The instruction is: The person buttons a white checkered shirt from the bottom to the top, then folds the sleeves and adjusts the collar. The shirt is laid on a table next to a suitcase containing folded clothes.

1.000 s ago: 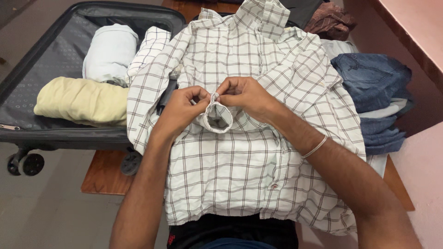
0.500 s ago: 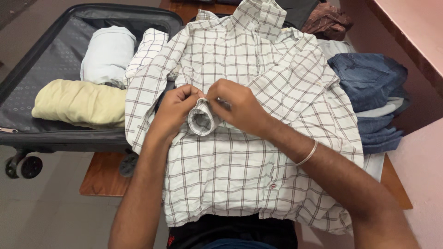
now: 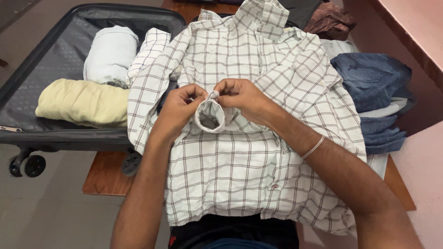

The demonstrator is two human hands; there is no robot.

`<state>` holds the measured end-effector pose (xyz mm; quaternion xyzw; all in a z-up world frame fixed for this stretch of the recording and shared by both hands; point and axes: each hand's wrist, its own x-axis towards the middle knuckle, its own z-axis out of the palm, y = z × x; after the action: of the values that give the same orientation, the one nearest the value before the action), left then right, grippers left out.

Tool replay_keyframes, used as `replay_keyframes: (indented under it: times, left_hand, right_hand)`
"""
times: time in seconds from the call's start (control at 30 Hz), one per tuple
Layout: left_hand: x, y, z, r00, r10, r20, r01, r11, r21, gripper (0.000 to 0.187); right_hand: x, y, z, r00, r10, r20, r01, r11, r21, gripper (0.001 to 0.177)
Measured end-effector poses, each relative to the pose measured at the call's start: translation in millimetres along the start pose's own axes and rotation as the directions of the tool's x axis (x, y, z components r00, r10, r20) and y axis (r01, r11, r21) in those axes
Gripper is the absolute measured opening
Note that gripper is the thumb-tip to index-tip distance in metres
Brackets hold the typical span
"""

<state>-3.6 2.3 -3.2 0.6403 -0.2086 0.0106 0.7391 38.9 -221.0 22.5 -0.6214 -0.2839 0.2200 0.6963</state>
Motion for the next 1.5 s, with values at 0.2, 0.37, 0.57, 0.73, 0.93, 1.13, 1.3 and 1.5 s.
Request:
replay_keyframes:
  times: [0.2,0.37,0.57,0.73,0.93,1.13,1.3,1.5]
  left_hand:
    - [1,1,2,1.0,-0.01,-0.028,0.013,0.994,0.108,0.016]
    - [1,7,4,0.998,-0.042,-0.054,0.047,0.995,0.086,0.014]
    - [6,9,8,0.963,-0.226,-0.15,0.244,0.962,0.12,0.02]
    - [0,8,7,0.999,-0.017,-0.029,0.022,0.985,0.171,0.018]
    - [2,1,1,0.992,-0.09,-0.093,0.079,0.991,-0.111,0.017]
    - [-3,-5,-4,0.984,0.044,-0.173,-0.047,0.999,-0.017,0.009]
    - [-20,24,-1,0.932,0.309,-0.191,-0.259,0.934,0.248,0.013]
    - [-67,68,23,0.95,0.281,0.137,-0.231,0.333,0.914,0.058]
  right_hand:
    - [-1,-3,0,1.0,-0.025,-0.012,0.025,1.0,-0.014,0.012]
    - [-6,-12,8,0.995,-0.073,-0.07,0.051,0.961,-0.271,0.01]
    - [-18,-22,24,0.791,-0.567,0.231,0.49,0.36,-0.794,0.015]
    - [-25,-39,36,0.832,-0.513,0.211,0.456,0.416,-0.787,0.015]
    - [-37,-61,35,0.927,-0.357,0.114,0.27,0.424,-0.865,0.049]
    - [-92,-68,24,0.936,-0.303,-0.18,-0.021,0.463,-0.886,0.055]
    - [-121,-69,7,0.955,0.024,-0.296,-0.291,0.271,-0.918,0.069]
    - [-121,-56,-23,0.985,0.164,-0.057,-0.104,0.29,-0.951,0.034]
